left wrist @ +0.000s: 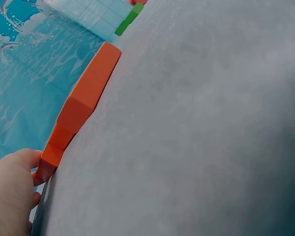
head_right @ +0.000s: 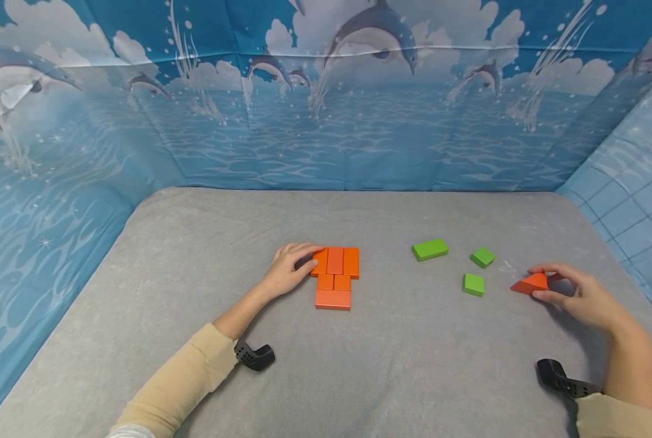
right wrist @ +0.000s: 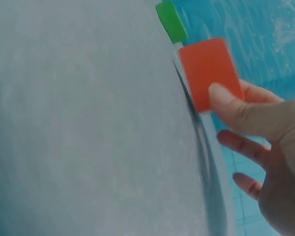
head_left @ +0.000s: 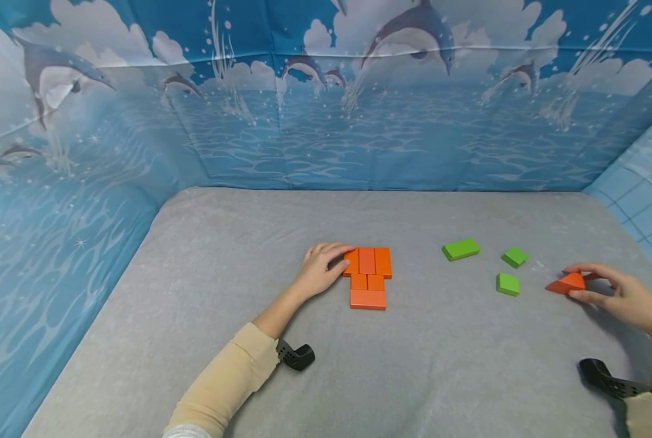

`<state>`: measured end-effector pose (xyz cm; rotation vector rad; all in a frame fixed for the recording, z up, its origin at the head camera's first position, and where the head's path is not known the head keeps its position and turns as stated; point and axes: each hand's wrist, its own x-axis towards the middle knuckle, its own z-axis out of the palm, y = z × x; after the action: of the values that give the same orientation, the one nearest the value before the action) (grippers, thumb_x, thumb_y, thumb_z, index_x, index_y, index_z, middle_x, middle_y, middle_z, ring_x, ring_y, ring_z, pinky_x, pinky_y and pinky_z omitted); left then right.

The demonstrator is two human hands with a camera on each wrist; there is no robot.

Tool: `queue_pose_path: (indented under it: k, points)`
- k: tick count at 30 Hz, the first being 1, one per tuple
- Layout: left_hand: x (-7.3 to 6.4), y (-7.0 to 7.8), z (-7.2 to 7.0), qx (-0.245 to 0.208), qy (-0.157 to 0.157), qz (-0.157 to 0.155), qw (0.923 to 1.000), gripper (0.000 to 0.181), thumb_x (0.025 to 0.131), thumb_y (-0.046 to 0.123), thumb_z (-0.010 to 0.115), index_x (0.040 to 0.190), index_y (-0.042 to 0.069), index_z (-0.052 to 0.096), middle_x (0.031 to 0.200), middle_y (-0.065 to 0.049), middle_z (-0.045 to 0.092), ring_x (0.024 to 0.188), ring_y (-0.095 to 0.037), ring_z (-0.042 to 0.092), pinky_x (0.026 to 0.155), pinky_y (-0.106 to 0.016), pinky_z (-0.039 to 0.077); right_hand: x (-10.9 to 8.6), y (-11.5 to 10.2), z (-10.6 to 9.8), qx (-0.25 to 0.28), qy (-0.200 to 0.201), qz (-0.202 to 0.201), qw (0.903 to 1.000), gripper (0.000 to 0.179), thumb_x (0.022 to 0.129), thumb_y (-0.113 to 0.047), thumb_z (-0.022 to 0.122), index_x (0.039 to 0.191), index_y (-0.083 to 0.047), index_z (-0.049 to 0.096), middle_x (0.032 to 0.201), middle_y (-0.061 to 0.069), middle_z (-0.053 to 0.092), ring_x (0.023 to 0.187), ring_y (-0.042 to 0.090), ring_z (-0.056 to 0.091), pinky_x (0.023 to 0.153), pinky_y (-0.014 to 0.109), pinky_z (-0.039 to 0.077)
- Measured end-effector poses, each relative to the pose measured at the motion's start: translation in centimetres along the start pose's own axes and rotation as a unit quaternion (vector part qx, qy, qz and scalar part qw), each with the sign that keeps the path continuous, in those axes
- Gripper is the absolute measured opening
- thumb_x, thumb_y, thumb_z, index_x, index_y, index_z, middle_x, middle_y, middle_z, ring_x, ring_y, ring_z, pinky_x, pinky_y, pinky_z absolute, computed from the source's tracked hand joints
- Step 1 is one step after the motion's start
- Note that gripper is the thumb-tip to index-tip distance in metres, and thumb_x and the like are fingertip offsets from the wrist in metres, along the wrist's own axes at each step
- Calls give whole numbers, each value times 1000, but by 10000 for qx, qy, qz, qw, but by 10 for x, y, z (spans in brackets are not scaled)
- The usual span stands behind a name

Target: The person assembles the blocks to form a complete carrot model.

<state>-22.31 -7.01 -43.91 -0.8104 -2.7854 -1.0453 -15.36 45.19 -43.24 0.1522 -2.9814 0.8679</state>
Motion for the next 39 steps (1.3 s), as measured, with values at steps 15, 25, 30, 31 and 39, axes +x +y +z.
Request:
queue_pose_path:
  k: [15, 25, 30, 31, 39]
  points:
    - [0, -1, 1, 17, 48, -8, 10000, 35, 94, 27, 50, 128, 19, 55, 132, -1, 51, 124, -22, 39, 107, -45, 15, 19, -145, 16, 826, -59, -1393, 9868, 36, 75, -7, 74, 107, -3, 57, 92, -4, 57, 76, 2, 51, 66, 14, 42]
    - [0, -2, 1, -23, 53, 46, 10000, 36, 94, 28, 49, 128, 18, 54, 132, -2, 51, 124, -22, 39, 107, -46, 15, 20, -225, 79, 997, -396, -2531, 9615, 36, 67, -7, 80, 97, -8, 61, 90, -2, 60, 70, 6, 54, 64, 23, 48]
    - [0, -3, 2, -11, 105, 109, 9999, 35, 94, 27, 50, 127, 18, 55, 131, -2, 51, 124, -23, 39, 106, -47, 16, 15, -249, 105, 1140, -764, -2553, 9571, 32, 69, -14, 80, 95, -11, 60, 90, -3, 59, 69, 10, 54, 63, 25, 47]
    - [0, -3, 2, -6, 108, 116, 9999, 35, 94, 27, 50, 127, 18, 55, 131, -2, 51, 124, -23, 39, 106, -47, 16, 14, -253, 109, 1145, -814, -2547, 9568, 32, 69, -15, 80, 94, -11, 60, 90, -3, 59, 69, 11, 54, 62, 24, 47]
    - [0, -4, 3, 20, 122, 121, 9999, 34, 94, 27, 51, 127, 19, 56, 131, -1, 52, 123, -22, 39, 106, -46, 16, 11, -270, 130, 1062, -774, -2656, 9551, 33, 68, -18, 81, 91, -11, 59, 85, -4, 56, 66, 9, 54, 61, 22, 48]
